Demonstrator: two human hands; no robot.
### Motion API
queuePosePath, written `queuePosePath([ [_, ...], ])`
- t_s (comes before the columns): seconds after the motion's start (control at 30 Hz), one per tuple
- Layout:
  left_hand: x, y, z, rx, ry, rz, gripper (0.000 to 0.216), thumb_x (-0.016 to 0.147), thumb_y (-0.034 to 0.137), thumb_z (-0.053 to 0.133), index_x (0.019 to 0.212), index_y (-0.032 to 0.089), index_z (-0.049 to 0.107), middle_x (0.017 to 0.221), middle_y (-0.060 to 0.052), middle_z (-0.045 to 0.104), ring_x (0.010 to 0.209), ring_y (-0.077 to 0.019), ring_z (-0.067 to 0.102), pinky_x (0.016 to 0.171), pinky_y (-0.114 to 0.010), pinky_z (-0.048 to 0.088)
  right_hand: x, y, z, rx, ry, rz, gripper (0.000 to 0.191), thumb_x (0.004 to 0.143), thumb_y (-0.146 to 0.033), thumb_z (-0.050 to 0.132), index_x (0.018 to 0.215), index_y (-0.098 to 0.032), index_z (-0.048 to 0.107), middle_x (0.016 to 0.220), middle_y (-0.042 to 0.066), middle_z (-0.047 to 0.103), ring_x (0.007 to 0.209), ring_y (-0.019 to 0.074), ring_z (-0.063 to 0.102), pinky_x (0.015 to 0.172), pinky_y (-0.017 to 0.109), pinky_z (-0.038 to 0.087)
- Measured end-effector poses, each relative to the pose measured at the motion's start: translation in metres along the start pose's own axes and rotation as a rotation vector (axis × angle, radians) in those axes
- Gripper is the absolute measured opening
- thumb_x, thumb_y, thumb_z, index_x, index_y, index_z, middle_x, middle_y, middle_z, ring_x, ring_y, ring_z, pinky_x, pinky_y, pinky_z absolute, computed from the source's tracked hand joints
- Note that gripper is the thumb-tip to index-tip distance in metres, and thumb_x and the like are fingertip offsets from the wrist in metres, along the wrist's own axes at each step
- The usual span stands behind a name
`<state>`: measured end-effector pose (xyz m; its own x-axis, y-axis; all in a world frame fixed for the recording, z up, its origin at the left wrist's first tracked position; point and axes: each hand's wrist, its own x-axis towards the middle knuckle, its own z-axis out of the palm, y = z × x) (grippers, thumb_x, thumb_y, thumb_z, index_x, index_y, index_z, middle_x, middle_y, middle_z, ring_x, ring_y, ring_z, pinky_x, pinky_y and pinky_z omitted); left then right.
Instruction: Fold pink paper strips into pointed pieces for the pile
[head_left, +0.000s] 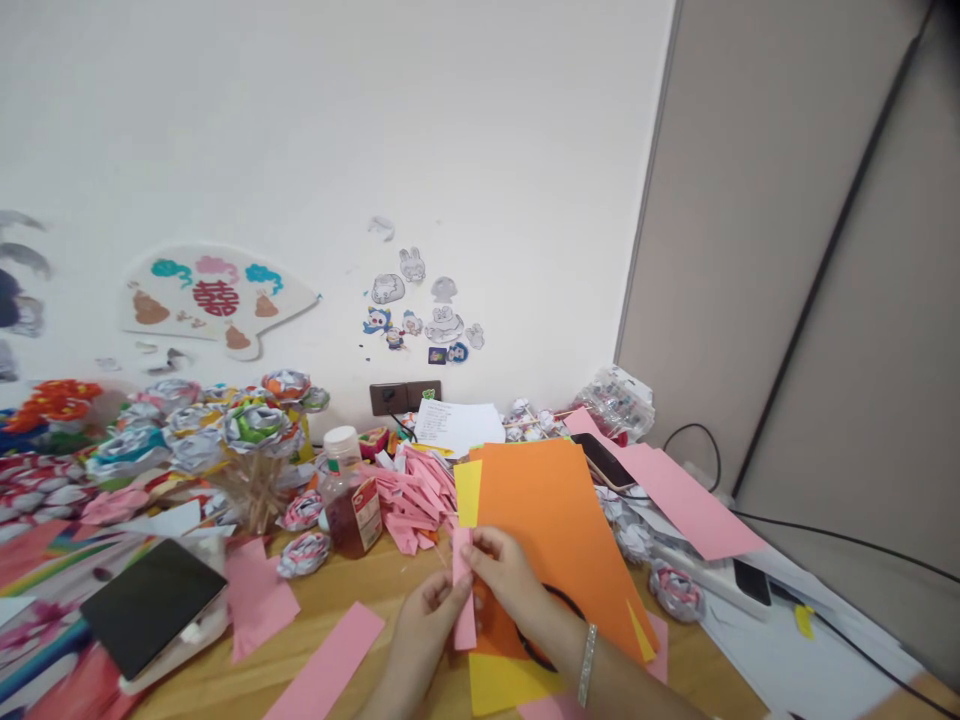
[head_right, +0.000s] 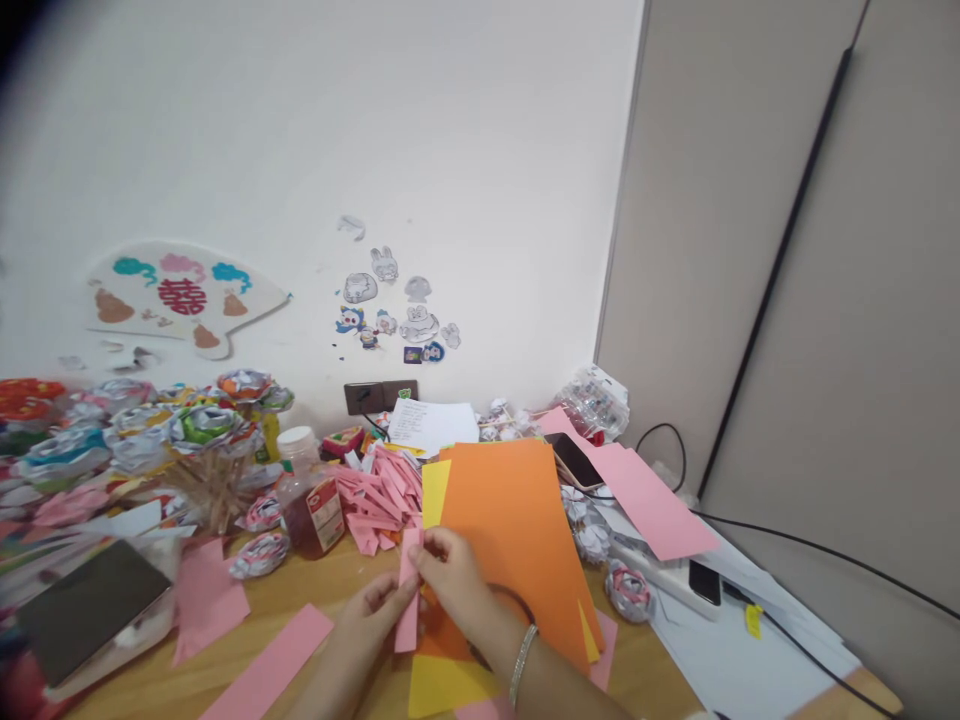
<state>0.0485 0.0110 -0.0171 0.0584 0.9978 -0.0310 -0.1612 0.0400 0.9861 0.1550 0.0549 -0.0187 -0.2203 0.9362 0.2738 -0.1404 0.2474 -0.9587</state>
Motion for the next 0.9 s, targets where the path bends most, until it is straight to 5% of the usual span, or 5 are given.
queuePosePath([
  [0.9,-0.005,0.006,0.003,0.063,0.006,-0.114,0.038,0.055,0.051,0.065,0.058,0.015,0.053,0.047,0.003,0.058,0.042,-0.0115,0.051,0.041,-0.019,0.036,-0.007,-0.010,0.000,0.019,0.028,0.039,0.028,0.070,-0.042,0.055,0.066,-0.015,0.052,0.056,-0.003,0.045,0.052,0.0095,0.042,0.051,0.021,0.035],
])
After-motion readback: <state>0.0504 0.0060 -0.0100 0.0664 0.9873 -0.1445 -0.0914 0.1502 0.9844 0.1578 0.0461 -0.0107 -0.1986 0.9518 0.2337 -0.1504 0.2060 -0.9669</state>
